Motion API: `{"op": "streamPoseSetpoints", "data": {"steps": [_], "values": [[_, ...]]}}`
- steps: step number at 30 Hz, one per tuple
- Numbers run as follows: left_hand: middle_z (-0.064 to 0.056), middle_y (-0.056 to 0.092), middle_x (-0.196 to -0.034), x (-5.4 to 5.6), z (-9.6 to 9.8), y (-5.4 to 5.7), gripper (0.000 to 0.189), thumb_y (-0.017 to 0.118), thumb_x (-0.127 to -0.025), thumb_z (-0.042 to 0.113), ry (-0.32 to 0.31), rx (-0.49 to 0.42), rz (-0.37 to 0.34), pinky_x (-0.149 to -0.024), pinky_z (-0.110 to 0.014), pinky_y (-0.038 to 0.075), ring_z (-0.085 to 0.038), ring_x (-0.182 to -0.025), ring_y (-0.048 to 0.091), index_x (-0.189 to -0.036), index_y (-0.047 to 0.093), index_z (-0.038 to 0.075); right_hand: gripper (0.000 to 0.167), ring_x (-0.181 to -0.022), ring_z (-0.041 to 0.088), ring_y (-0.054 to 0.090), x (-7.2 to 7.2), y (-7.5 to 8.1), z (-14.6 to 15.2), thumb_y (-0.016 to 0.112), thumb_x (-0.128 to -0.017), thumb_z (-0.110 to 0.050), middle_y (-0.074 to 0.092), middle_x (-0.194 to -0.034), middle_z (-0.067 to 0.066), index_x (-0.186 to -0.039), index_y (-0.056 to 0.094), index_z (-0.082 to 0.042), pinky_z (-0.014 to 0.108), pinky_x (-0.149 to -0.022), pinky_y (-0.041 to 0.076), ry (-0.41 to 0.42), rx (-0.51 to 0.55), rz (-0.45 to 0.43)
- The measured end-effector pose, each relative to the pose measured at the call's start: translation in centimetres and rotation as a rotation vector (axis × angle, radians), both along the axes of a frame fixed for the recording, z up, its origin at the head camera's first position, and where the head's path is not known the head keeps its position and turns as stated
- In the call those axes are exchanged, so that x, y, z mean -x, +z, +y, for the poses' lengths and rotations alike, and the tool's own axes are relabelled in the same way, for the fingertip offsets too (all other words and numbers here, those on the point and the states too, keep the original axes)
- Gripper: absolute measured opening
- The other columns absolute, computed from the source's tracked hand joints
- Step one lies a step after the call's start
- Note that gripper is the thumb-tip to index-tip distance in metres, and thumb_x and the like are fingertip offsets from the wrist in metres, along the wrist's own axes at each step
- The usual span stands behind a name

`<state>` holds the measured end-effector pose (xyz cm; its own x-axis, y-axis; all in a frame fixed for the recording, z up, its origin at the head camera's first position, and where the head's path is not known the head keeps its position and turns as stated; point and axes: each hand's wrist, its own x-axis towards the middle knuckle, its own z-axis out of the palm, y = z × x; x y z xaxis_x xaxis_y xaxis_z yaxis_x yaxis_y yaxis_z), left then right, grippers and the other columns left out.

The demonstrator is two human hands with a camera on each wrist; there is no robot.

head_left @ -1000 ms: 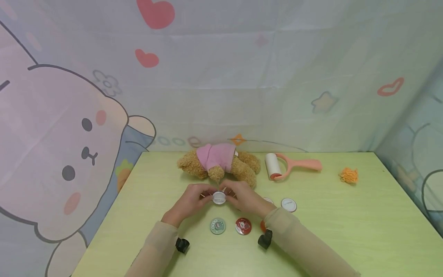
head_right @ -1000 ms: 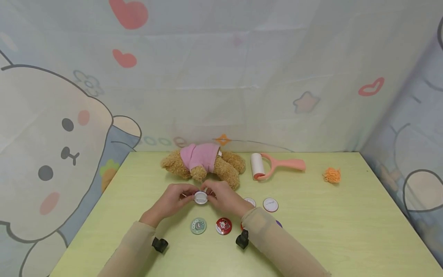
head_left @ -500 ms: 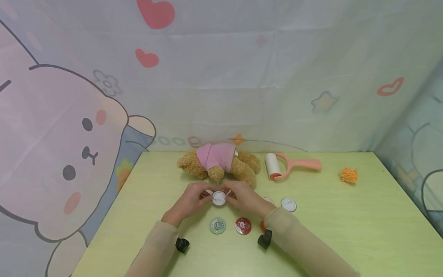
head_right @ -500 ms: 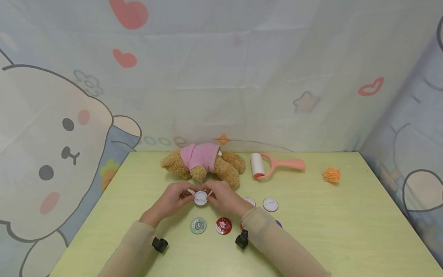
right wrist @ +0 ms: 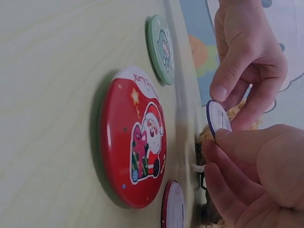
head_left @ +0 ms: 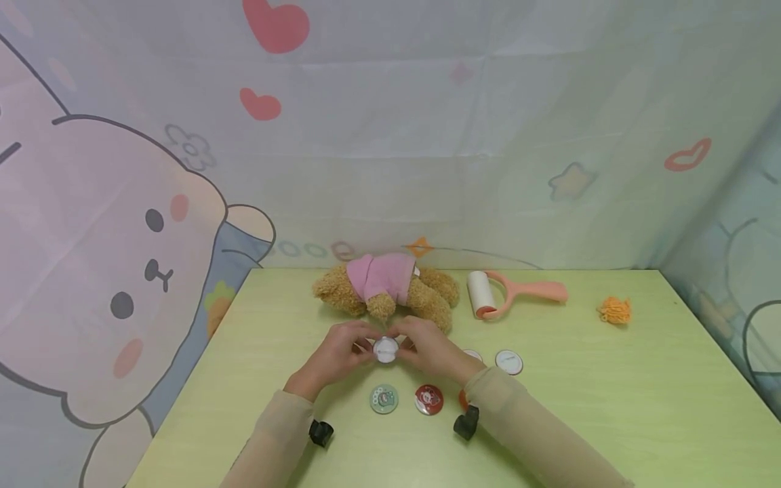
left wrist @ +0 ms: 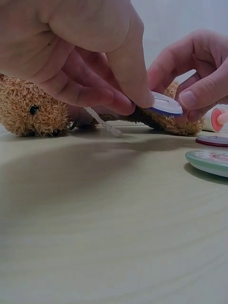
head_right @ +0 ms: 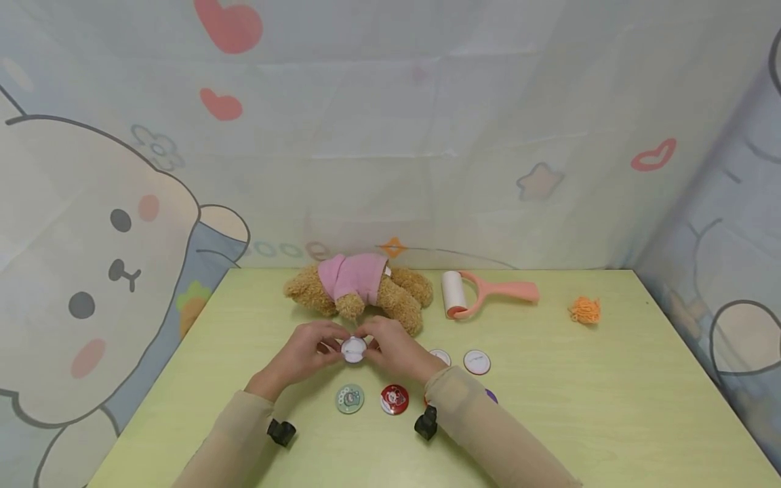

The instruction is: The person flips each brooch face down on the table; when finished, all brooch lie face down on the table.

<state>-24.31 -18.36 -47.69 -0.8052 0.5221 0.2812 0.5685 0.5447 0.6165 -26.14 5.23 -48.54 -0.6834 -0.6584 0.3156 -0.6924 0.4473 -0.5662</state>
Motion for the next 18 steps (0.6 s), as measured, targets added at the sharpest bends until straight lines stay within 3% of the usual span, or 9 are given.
{"op": "streamPoseSetpoints", "data": {"steps": [10, 18], "values": [[-0.013, 0.075, -0.108, -0.05, 0.04, 0.14, 0.032, 0.087, -0.08, -0.006, -0.033, -0.019, -0.023, -0.075, -0.038, 0.065, -0.027, -0.086, 0.075, -0.11, 0.077, 0.0, 0.028, -0.087, 0.02, 0.072, 0.05, 0.14, -0.33, 0.086, -0.085, -0.007, 0.072, -0.103, 0.007, -0.111, 0.076, -0.005, 0.024, -0.077, 0.058, 0.003, -0.013, 0.06], [-0.012, 0.076, -0.112, 0.19, -0.17, -0.29, 0.032, 0.088, -0.081, -0.002, -0.024, 0.032, -0.033, -0.074, -0.033, 0.064, -0.024, -0.086, 0.076, -0.111, 0.077, 0.004, 0.027, -0.085, 0.019, 0.073, 0.26, -0.27, -0.41, 0.085, -0.085, -0.004, 0.073, -0.102, 0.007, -0.111, 0.076, -0.003, 0.032, -0.077, 0.061, 0.015, -0.019, 0.029]]}}
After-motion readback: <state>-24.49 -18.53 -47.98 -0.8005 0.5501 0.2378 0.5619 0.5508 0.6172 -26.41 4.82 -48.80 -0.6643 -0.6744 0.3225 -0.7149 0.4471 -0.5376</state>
